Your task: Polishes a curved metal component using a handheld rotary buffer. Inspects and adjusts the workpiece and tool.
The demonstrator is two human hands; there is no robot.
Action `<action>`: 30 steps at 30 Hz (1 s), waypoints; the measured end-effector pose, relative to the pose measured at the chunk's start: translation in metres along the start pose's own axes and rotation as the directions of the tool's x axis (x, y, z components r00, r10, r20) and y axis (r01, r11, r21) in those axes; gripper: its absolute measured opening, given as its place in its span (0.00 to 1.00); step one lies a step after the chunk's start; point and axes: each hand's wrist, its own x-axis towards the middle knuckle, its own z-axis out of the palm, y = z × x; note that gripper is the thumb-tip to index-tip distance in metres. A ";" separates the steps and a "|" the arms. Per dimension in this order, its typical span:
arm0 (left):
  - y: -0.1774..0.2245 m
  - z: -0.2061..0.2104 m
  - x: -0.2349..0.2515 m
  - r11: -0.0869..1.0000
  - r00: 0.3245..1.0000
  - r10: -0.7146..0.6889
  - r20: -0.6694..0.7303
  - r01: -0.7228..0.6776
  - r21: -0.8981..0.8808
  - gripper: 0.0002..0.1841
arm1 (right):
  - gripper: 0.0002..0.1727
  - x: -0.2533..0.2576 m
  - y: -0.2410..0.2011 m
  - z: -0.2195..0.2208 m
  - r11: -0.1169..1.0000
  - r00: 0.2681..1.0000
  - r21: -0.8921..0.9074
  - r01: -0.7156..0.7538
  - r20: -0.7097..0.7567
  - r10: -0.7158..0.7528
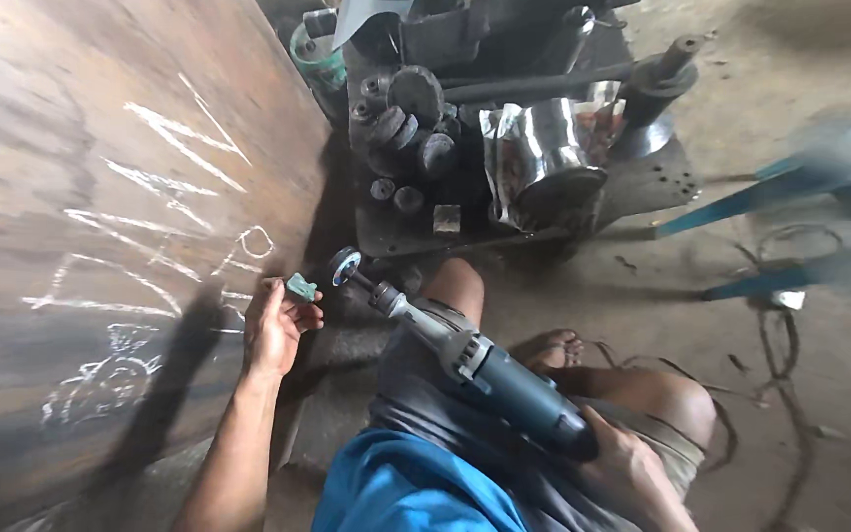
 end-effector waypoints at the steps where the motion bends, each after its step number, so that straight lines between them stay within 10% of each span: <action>1: 0.000 0.001 0.002 0.999 0.998 0.017 -0.052 -0.015 0.039 0.18 | 0.42 0.000 0.001 0.000 1.000 1.000 0.000 -0.004 0.009 0.004; 5: -0.001 0.007 0.005 0.991 0.986 0.068 -0.154 -0.049 0.128 0.07 | 0.41 0.003 0.002 0.001 1.000 0.998 -0.020 -0.012 0.065 0.013; 30: -0.014 0.020 0.017 0.943 0.917 -0.320 -0.237 0.332 0.011 0.21 | 0.36 -0.003 -0.009 0.008 0.998 0.996 -0.054 0.019 -0.087 -0.023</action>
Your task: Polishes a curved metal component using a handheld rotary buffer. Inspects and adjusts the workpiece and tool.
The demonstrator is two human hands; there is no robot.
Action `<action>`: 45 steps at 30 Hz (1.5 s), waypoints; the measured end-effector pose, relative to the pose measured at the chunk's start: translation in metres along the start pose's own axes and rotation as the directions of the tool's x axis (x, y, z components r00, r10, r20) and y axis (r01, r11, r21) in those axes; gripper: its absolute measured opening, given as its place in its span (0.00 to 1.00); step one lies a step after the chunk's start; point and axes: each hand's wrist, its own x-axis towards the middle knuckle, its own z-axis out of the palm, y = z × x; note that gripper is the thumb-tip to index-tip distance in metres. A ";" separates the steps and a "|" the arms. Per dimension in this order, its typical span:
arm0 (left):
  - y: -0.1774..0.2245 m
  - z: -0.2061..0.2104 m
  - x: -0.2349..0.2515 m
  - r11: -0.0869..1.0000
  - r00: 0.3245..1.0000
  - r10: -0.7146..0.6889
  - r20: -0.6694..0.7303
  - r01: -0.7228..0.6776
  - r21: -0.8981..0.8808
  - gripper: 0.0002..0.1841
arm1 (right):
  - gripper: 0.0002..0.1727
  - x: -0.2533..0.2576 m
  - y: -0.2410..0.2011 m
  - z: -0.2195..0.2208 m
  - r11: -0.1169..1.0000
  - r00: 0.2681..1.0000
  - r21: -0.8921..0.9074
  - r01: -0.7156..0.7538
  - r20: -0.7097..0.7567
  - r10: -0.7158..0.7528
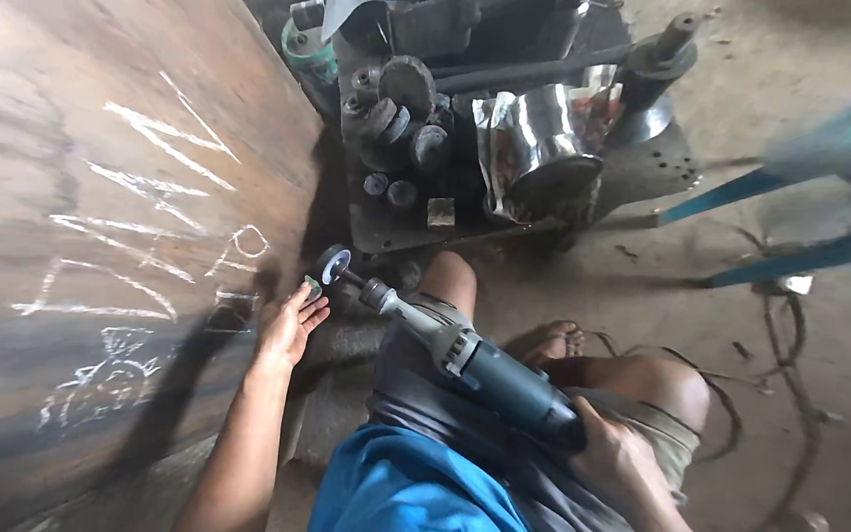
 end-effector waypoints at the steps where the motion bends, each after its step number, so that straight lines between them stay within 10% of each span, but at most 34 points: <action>1: 0.000 0.001 0.000 1.000 1.000 0.000 -0.009 0.000 0.004 0.20 | 0.36 0.000 0.000 0.000 1.000 1.000 0.005 -0.002 0.002 0.002; 45: 0.000 0.024 0.019 0.988 0.966 0.121 -0.227 -0.096 0.118 0.20 | 0.37 0.003 0.001 -0.002 1.000 1.000 0.005 0.001 0.007 -0.001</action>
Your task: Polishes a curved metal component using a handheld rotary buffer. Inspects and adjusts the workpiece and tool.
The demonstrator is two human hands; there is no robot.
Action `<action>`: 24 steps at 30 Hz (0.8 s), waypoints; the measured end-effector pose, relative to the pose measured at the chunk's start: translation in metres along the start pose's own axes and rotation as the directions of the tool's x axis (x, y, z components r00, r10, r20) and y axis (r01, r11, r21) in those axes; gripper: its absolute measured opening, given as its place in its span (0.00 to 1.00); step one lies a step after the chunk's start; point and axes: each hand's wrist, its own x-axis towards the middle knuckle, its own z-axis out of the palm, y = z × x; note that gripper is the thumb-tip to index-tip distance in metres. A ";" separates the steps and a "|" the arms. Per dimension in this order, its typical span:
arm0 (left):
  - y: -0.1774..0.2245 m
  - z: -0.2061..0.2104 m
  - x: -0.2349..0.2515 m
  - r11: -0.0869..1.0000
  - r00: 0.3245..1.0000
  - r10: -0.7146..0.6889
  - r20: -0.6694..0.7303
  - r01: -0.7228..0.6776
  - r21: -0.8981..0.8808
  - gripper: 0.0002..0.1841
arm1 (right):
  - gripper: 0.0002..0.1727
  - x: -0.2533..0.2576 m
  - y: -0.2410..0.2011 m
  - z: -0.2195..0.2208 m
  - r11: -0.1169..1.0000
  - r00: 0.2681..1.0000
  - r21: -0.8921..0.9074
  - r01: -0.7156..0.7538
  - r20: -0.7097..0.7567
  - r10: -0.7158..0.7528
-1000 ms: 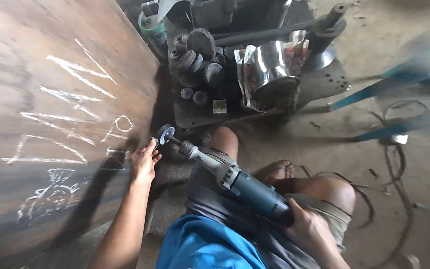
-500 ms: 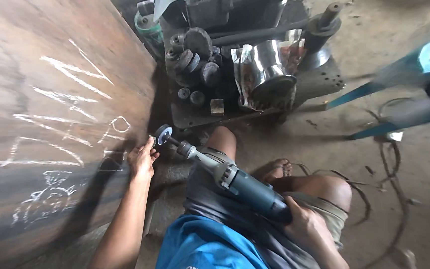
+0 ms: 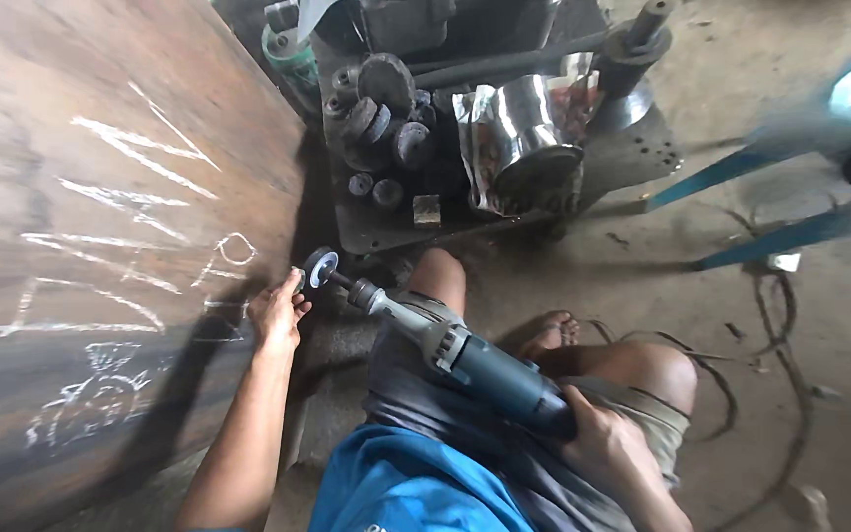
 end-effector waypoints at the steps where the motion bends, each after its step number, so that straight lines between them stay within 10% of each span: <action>1: 0.000 0.000 0.000 1.000 1.000 0.001 -0.001 -0.001 0.004 0.19 | 0.36 0.000 0.000 0.000 1.000 1.000 0.004 0.004 -0.006 -0.004; 24: -0.005 -0.001 0.002 1.000 0.999 0.021 -0.047 -0.021 0.012 0.20 | 0.37 0.000 0.002 0.003 1.000 0.999 0.005 0.021 -0.031 -0.021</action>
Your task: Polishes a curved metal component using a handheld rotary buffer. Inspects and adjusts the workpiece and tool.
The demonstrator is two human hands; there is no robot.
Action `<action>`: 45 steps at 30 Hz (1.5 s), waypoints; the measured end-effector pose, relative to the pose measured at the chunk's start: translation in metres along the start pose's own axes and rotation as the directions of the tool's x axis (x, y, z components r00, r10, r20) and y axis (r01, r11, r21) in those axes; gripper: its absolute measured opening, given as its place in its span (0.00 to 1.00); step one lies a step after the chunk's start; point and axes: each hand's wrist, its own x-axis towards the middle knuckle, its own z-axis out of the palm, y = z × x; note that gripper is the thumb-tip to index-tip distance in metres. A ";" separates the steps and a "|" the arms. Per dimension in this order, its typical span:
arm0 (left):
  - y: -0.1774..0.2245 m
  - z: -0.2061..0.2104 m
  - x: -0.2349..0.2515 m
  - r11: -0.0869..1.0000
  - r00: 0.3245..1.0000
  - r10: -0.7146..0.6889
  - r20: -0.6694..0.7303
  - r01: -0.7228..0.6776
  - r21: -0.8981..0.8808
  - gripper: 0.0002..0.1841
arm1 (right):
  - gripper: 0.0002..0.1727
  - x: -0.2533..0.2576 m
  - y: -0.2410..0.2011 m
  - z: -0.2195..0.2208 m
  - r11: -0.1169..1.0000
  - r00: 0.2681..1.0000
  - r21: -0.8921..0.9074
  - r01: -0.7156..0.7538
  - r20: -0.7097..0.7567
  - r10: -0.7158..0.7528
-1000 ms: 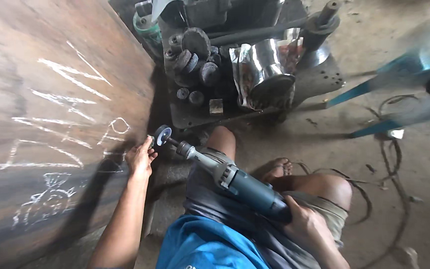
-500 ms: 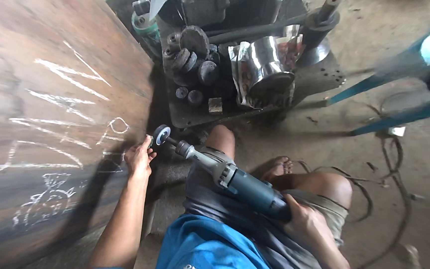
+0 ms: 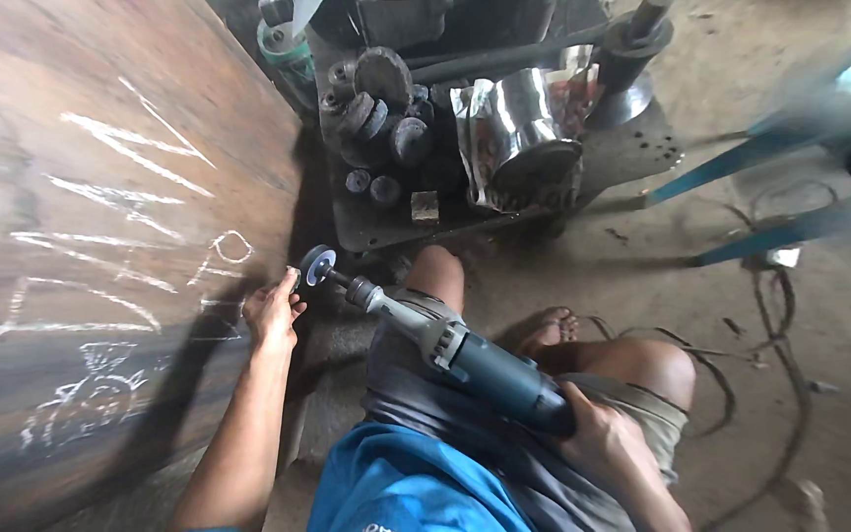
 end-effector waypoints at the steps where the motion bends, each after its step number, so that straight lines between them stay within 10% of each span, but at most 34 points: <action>1: 0.000 0.000 -0.001 1.000 1.000 0.003 -0.003 -0.003 -0.001 0.20 | 0.37 0.000 0.000 0.000 1.000 1.000 0.001 0.000 0.000 0.000; 45: -0.013 0.008 -0.015 0.998 0.998 0.065 -0.025 -0.065 -0.013 0.24 | 0.35 0.001 0.000 0.000 1.000 1.000 -0.009 0.013 -0.007 -0.013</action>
